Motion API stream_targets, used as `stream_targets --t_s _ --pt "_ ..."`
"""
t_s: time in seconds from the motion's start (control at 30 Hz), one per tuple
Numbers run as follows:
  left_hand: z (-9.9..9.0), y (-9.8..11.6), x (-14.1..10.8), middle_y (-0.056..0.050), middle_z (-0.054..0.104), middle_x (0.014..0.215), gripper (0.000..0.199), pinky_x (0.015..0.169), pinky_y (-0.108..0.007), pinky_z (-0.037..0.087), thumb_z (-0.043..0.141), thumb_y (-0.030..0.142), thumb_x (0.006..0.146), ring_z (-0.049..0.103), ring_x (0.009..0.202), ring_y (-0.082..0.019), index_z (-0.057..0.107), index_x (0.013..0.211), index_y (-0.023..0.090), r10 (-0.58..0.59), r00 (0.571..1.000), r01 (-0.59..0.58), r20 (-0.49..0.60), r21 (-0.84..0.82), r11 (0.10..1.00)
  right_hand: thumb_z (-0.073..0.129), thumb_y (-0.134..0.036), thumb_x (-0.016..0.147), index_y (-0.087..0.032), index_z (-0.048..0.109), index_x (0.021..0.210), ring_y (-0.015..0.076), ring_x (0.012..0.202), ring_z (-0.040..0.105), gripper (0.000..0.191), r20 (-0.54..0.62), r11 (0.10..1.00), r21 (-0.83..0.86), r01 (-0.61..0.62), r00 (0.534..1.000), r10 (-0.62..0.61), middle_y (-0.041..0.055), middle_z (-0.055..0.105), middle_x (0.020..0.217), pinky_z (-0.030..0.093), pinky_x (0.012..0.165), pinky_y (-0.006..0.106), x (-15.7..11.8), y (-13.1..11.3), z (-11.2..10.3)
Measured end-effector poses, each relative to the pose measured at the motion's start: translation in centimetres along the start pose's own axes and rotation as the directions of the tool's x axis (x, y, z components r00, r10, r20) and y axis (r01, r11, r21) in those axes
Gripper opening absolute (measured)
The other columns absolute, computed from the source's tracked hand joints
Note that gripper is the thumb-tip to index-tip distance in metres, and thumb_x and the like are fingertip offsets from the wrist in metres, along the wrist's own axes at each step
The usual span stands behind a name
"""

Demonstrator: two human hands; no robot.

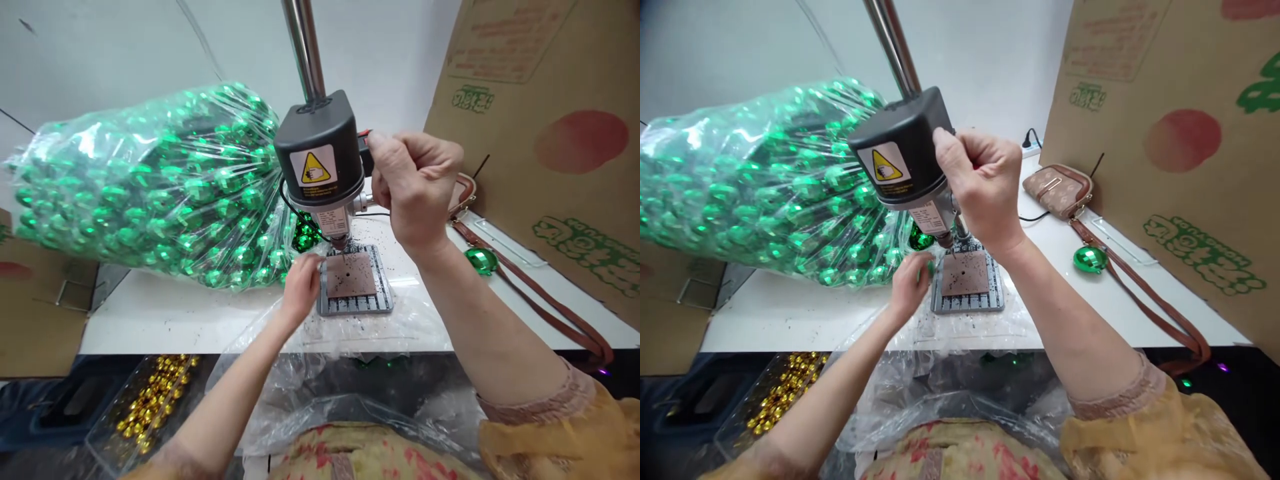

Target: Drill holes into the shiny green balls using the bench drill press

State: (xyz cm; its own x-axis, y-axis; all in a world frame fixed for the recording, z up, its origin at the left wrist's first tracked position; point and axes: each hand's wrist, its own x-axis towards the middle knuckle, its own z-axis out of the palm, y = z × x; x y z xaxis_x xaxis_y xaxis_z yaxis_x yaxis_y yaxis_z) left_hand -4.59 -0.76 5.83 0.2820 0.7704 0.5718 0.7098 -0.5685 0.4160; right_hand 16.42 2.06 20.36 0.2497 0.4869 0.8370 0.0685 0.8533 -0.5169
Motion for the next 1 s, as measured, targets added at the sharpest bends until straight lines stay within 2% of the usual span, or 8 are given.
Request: stream_targets --t_s 0.17,0.37,0.53,0.63,0.7,0.83,0.93,1.0 --pt "1.7 -4.9 8.2 -0.015 0.068 0.115 0.030 0.099 -0.044 0.052 0.060 -0.002 0.081 0.065 0.110 -0.033 0.073 0.099 0.018 -0.444 0.871 0.338 0.209 0.402 0.851 0.062 -0.034 0.094 -0.019 0.031 0.052 0.0021 0.042 0.026 0.054 -0.012 0.996 0.077 0.043 0.999 -0.042 -0.0057 0.028 0.045 0.019 0.038 0.026 -0.2 -0.3 0.1" --pt "3.0 -5.8 10.1 -0.015 0.069 0.117 0.039 0.101 -0.043 0.050 0.070 -0.001 0.073 0.063 0.113 -0.033 0.072 0.107 0.017 -0.546 0.796 0.363 0.261 0.516 0.776 0.063 -0.033 0.093 -0.017 0.038 0.049 0.0022 0.043 0.027 0.053 -0.006 0.988 0.151 -0.006 1.000 0.007 -0.0054 0.032 0.046 0.021 0.040 0.027 -0.2 -0.4 0.1" --pt "1.2 -5.2 7.5 -0.019 0.056 0.137 0.041 0.106 -0.046 0.048 0.064 0.010 0.085 0.057 0.125 -0.035 0.067 0.126 0.018 -0.402 0.887 0.272 0.226 0.447 0.852 0.065 -0.028 0.092 -0.017 0.039 0.048 0.0019 0.043 0.028 0.052 -0.007 0.984 0.176 -0.019 1.000 0.020 -0.0056 0.034 0.044 0.019 0.040 0.029 -0.2 -0.6 0.2" --pt "-0.8 -4.4 4.7 -0.017 0.054 0.138 0.036 0.107 -0.047 0.048 0.063 0.017 0.088 0.056 0.127 -0.034 0.070 0.123 0.020 -0.241 0.970 0.232 0.030 0.183 0.955 0.065 -0.028 0.092 -0.017 0.038 0.048 0.0017 0.043 0.028 0.053 -0.009 0.985 0.173 -0.013 1.000 0.015 -0.0056 0.034 0.044 0.019 0.040 0.029 -0.2 -0.7 0.3" --pt "-1.9 -3.5 2.9 -0.013 0.056 0.134 0.034 0.106 -0.044 0.050 0.067 0.024 0.089 0.057 0.126 -0.031 0.070 0.123 0.024 -0.289 0.948 0.276 -0.134 -0.103 0.956 0.065 -0.028 0.092 -0.017 0.039 0.048 0.0019 0.042 0.028 0.052 -0.012 0.986 0.169 -0.017 1.000 0.019 -0.0055 0.035 0.044 0.019 0.040 0.029 -0.3 -0.8 0.3" --pt "-2.6 -1.0 0.8 -0.006 0.066 0.120 0.038 0.091 -0.039 0.060 0.069 0.043 0.090 0.066 0.103 -0.021 0.066 0.125 0.029 -0.602 0.799 0.376 -0.004 -0.777 0.505 0.065 -0.023 0.092 -0.017 0.039 0.046 0.0026 0.042 0.027 0.053 -0.028 0.986 0.160 -0.050 0.998 0.055 -0.0049 0.035 0.044 0.018 0.041 0.031 -0.3 -0.8 0.2" --pt "-2.0 0.4 0.5 -0.005 0.069 0.120 0.038 0.086 -0.037 0.063 0.073 0.041 0.089 0.069 0.099 -0.020 0.066 0.124 0.027 -0.613 0.731 0.431 0.299 -0.899 0.076 0.065 -0.023 0.092 -0.017 0.038 0.046 0.0031 0.043 0.026 0.054 -0.034 0.985 0.157 -0.066 0.997 0.072 -0.0047 0.032 0.043 0.018 0.042 0.031 -0.2 -0.7 0.2" --pt "-1.5 0.9 0.4 -0.006 0.070 0.121 0.037 0.085 -0.035 0.063 0.075 0.038 0.089 0.070 0.100 -0.019 0.066 0.123 0.025 -0.606 0.690 0.452 0.395 -0.890 -0.066 0.065 -0.024 0.092 -0.017 0.037 0.046 0.0031 0.042 0.026 0.054 -0.031 0.985 0.160 -0.061 0.997 0.067 -0.0049 0.032 0.043 0.018 0.042 0.031 -0.2 -0.6 0.2"
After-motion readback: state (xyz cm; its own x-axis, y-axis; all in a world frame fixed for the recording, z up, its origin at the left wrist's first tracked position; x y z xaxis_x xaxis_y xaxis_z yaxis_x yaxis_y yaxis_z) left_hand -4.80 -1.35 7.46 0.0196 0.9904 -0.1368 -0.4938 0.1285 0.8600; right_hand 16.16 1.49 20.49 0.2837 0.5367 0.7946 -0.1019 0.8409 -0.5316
